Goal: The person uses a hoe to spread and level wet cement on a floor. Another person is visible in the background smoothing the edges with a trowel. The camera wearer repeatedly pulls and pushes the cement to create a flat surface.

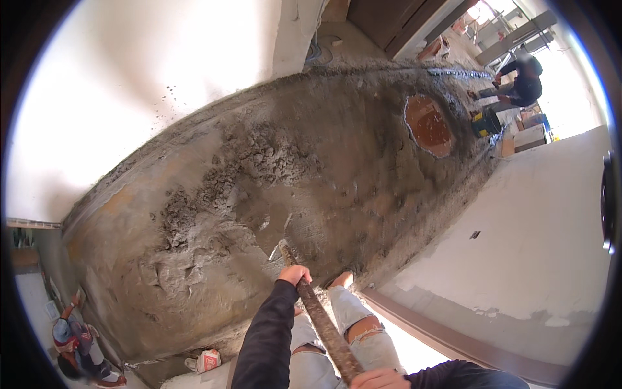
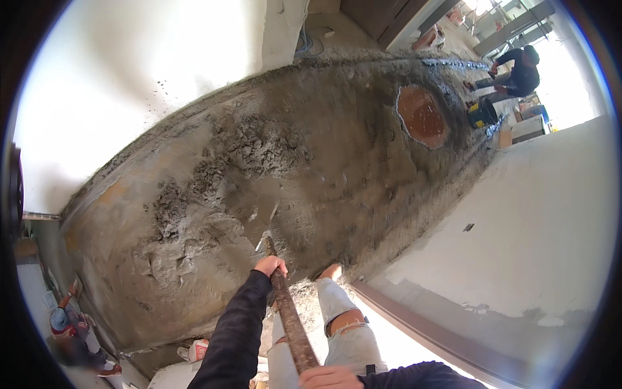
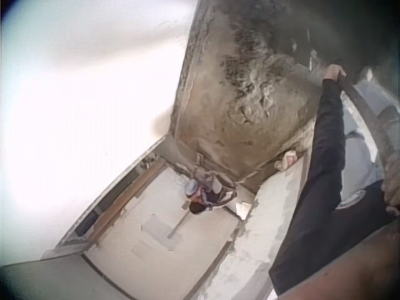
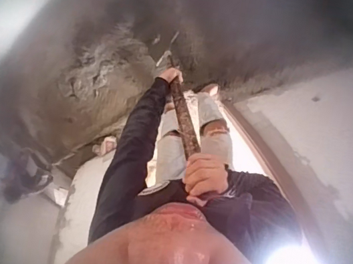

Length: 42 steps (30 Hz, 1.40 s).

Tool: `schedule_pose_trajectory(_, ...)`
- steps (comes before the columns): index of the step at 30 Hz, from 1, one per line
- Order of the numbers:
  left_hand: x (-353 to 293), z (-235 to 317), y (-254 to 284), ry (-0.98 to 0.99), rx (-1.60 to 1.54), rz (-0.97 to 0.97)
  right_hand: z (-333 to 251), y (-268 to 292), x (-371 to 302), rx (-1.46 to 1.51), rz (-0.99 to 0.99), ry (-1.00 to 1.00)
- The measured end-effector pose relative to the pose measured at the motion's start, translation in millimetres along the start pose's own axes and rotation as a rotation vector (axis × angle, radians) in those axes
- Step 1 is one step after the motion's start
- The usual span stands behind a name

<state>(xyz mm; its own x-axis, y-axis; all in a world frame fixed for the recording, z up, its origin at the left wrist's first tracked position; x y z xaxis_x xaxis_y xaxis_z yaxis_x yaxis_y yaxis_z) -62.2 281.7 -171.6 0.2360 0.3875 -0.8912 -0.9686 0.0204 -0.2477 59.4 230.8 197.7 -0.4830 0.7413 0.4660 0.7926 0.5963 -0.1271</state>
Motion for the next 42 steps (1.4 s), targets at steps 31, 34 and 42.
schedule_pose_trajectory(31, -343, -97, -30, -1.382, 0.534, 0.631, -60, -122, 4, 0.011, -1.042, -0.480)
schedule_pose_trajectory(34, -323, -89, -28, -1.455, 0.383, 0.615, -73, -125, 15, -0.203, -0.989, -0.435)
schedule_pose_trajectory(42, -308, -49, -13, -1.494, 0.376, 0.592, -80, -138, 28, -0.667, -0.598, -0.330)
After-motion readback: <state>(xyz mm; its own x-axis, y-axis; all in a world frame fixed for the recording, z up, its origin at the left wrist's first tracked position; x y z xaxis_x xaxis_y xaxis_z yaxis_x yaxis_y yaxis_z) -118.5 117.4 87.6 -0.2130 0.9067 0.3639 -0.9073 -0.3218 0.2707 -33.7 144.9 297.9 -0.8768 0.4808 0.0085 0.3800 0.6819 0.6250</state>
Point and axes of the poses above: each hand's wrist, its own x-axis towards the middle knuckle, its own y-axis out of the back of the hand, z = x × y, the point moved 1 cm from there along x, towards the middle knuckle, and after that the axes turned 6 degrees about x, right-handed, at the moved point
